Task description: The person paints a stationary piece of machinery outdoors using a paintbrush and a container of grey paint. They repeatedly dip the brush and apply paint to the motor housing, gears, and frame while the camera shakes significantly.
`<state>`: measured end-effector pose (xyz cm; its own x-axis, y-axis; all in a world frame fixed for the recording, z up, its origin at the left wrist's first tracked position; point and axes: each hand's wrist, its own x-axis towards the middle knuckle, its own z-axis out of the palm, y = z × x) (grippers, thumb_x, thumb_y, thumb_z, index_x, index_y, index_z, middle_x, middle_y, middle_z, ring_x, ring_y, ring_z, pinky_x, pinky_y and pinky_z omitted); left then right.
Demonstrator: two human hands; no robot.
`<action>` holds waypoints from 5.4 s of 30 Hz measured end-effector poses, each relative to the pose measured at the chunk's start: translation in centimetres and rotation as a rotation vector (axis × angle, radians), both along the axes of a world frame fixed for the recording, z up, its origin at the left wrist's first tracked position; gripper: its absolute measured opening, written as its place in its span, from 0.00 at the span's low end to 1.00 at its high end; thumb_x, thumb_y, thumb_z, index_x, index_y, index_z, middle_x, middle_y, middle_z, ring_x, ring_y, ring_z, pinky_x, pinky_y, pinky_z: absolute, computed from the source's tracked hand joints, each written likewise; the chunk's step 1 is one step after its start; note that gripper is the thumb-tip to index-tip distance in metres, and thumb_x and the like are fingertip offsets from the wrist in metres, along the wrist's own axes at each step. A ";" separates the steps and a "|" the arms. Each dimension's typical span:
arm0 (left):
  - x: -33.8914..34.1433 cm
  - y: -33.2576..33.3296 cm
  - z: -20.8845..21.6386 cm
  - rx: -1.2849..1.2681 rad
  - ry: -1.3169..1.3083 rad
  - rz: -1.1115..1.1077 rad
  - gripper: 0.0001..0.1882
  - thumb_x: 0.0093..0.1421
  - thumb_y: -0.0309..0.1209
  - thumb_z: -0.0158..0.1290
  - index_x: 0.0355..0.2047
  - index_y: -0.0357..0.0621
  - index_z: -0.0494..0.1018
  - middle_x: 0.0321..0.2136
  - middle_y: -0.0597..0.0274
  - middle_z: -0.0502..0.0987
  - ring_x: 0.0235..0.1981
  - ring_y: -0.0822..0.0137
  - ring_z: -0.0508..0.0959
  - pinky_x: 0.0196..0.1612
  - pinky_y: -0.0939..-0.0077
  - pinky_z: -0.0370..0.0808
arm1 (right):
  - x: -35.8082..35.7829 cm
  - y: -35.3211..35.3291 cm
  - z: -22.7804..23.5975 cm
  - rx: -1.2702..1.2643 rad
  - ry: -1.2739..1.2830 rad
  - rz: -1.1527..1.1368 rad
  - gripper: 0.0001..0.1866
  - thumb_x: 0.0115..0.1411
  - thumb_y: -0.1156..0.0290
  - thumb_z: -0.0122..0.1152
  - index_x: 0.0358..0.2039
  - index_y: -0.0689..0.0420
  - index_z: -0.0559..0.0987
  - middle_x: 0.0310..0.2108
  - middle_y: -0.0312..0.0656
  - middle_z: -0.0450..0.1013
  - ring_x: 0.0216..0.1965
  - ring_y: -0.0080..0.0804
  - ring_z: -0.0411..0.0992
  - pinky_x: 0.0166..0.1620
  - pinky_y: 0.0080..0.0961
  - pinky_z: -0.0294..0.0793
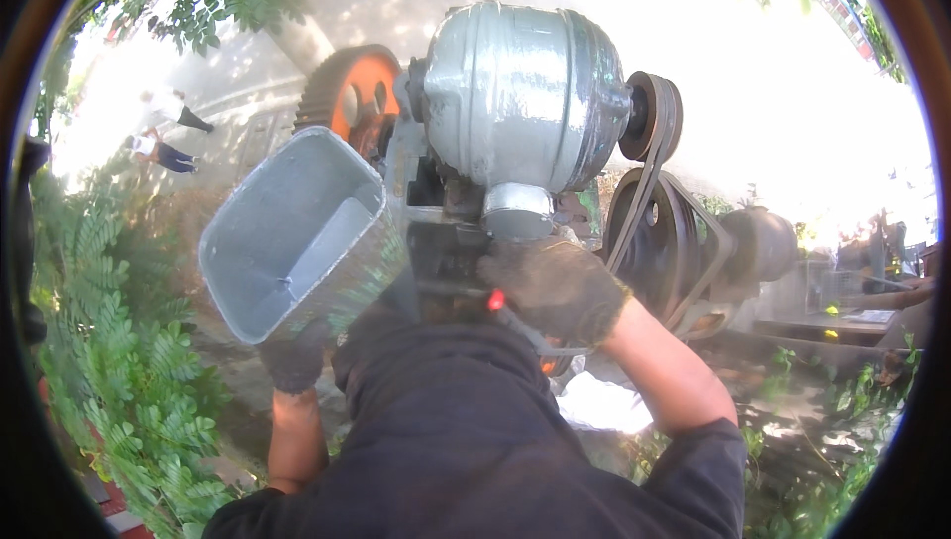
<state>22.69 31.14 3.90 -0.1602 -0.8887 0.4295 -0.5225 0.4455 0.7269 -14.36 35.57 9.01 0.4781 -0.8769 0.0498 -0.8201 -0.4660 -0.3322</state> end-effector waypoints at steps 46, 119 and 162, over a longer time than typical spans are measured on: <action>3.1 2.0 -3.8 0.115 0.065 0.155 0.36 0.54 0.27 0.70 0.63 0.37 0.72 0.57 0.55 0.79 0.57 0.59 0.78 0.61 0.60 0.76 | 4.3 -1.3 3.2 0.295 -0.057 -0.097 0.08 0.61 0.72 0.61 0.41 0.57 0.82 0.42 0.48 0.78 0.39 0.50 0.82 0.42 0.45 0.81; 5.2 -2.1 -1.5 0.035 -0.389 -0.008 0.36 0.64 0.26 0.62 0.70 0.36 0.61 0.61 0.44 0.73 0.61 0.49 0.76 0.69 0.46 0.68 | 5.9 7.7 -10.5 -0.259 -0.289 -0.418 0.12 0.59 0.69 0.64 0.43 0.57 0.83 0.46 0.45 0.74 0.46 0.47 0.76 0.48 0.45 0.77; 3.5 -2.8 -1.3 0.123 -0.119 0.027 0.20 0.59 0.27 0.61 0.53 0.39 0.80 0.52 0.55 0.83 0.57 0.50 0.79 0.67 0.49 0.70 | 4.7 8.6 -11.9 0.018 -0.369 -0.572 0.13 0.62 0.69 0.68 0.43 0.63 0.83 0.35 0.50 0.76 0.37 0.54 0.76 0.40 0.48 0.75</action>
<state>26.15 28.38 2.63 -0.1790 -0.9379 0.2970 -0.6186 0.3421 0.7073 -9.64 44.14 -2.88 -0.1069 -0.9889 0.1032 -0.7670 0.0160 -0.6415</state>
